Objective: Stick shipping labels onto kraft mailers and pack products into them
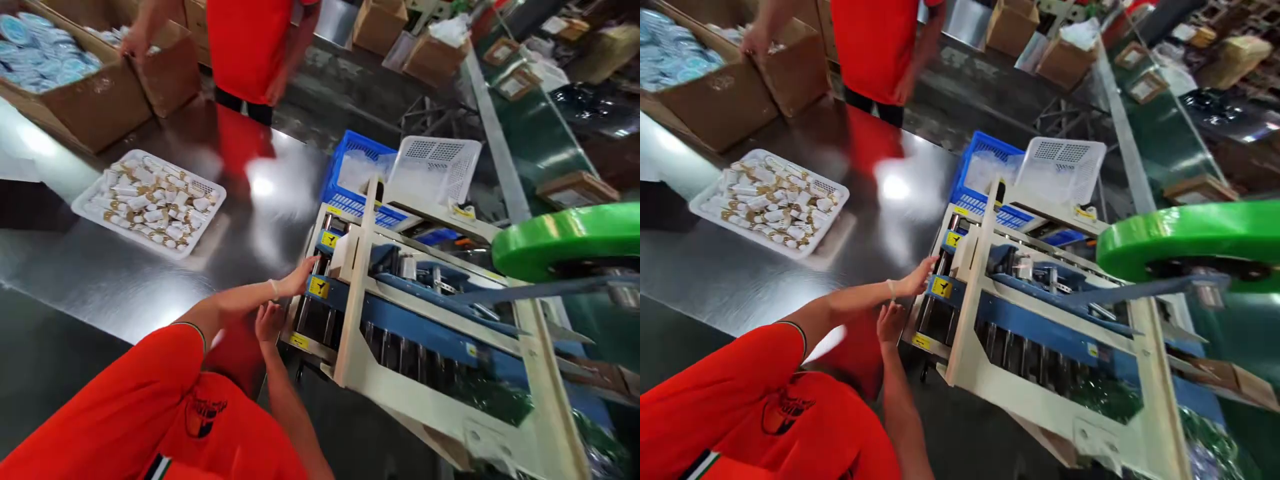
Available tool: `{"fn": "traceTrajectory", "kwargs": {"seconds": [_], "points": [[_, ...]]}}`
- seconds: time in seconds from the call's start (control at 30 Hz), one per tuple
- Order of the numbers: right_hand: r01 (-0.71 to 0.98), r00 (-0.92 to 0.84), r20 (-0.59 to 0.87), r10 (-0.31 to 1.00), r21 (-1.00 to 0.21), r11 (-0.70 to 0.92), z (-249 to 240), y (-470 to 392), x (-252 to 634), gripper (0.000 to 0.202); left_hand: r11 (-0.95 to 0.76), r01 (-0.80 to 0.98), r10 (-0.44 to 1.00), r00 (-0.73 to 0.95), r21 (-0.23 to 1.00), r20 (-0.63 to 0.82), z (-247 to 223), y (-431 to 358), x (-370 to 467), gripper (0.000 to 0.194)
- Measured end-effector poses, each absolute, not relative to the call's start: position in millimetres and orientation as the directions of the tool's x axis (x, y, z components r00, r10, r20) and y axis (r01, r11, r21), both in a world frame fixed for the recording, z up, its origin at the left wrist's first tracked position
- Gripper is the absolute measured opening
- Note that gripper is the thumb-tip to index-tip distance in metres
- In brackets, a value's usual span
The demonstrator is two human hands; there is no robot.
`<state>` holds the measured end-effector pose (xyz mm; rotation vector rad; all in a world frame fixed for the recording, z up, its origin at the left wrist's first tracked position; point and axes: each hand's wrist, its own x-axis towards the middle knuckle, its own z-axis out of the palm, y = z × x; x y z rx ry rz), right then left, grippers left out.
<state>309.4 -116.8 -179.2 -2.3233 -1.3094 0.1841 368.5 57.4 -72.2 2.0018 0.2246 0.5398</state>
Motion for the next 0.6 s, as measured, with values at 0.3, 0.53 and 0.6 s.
{"fn": "traceTrajectory", "kwargs": {"seconds": [0.3, 0.53, 0.6], "points": [[0.776, 0.553, 0.103, 0.827, -0.426, -0.466, -158, -111, 322, 0.033, -0.079, 0.369, 0.807, 0.569, 0.926, -0.158, -90, -22, -4, 0.08], [0.624, 0.687, 0.073, 0.723, -0.569, -0.535, -131, -65, 288, 0.043, 0.193, 0.506, 0.973, -0.21, 0.841, -0.097, -66, -4, -237, 0.07], [0.561, 0.661, 0.022, 0.75, -0.678, -0.475, -123, -36, 231, 0.052, 0.256, 0.52, 0.902, -0.431, 0.815, -0.009, -49, 40, -318, 0.066]]}}
